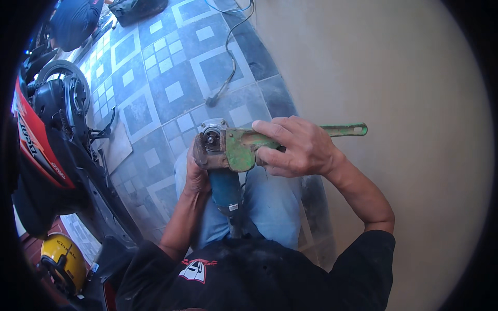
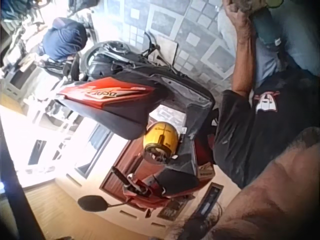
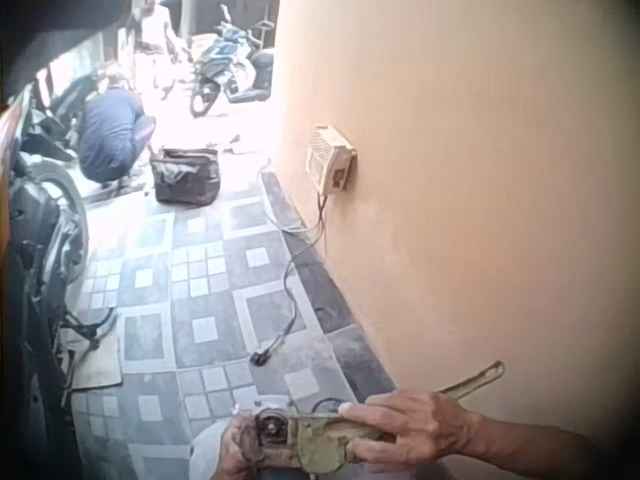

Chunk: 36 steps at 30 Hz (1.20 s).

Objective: The person holds an angle grinder between their legs and uses a pipe wrench to loosen the arbor nut and remove the inner flange from the tool's spindle.

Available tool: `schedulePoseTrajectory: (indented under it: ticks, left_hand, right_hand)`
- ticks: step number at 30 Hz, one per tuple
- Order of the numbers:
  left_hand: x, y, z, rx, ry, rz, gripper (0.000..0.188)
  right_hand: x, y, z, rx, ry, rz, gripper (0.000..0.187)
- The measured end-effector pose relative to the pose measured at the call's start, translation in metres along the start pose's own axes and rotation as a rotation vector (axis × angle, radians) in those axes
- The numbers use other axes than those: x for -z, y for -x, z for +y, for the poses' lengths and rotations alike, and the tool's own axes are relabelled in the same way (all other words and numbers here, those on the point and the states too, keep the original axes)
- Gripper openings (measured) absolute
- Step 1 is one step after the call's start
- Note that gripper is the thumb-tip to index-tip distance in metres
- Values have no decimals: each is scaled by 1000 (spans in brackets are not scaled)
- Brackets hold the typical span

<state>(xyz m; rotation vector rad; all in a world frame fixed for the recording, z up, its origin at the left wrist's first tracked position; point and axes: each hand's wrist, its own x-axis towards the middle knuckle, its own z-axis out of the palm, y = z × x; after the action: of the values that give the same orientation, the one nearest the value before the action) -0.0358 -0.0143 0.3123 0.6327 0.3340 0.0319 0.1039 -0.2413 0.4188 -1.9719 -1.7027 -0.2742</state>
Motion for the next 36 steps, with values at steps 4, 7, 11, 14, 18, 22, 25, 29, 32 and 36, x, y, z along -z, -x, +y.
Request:
schedulePoseTrajectory:
  ticks: [4, 7, 11, 14, 18, 22, 25, 29, 32, 36]
  left_hand:
    - [-4, 3, 2, 16, 22, 19, 90]
    - [-4, 5, 3, 16, -4, 49, 90]
    - [-5, 6, 4, -5, 3, 26, 89]
    - [-6, 7, 5, -13, 0, 21, 88]
    - [-4, 9, 5, -12, 17, -13, 90]
    - [-1, 9, 5, 17, 28, -15, 91]
    - [-3, 10, 4, 51, 54, 3, 93]
    - [0, 10, 1, 72, 64, 5, 95]
    - [5, 9, -2, 87, 89, -15, 96]
    - [-3, 8, 1, 95, 105, -78, 95]
  right_hand:
    - [-1, 3, -8, 13, 33, 36, 42]
    - [-8, 8, -24, -50, 26, 70, 42]
    - [-12, 10, -36, -101, 58, 95, 29]
    - [-9, 8, -35, -84, 57, 107, 27]
    - [-8, 9, -29, -91, -58, 97, 36]
    - [-2, 4, -26, -18, 15, 55, 45]
    - [1, 2, -27, -73, -48, 73, 27]
    - [11, -4, -17, 33, 23, 30, 40]
    - [17, -12, -11, 62, 23, 13, 37]
    - [31, -29, -6, 80, 1, -16, 24]
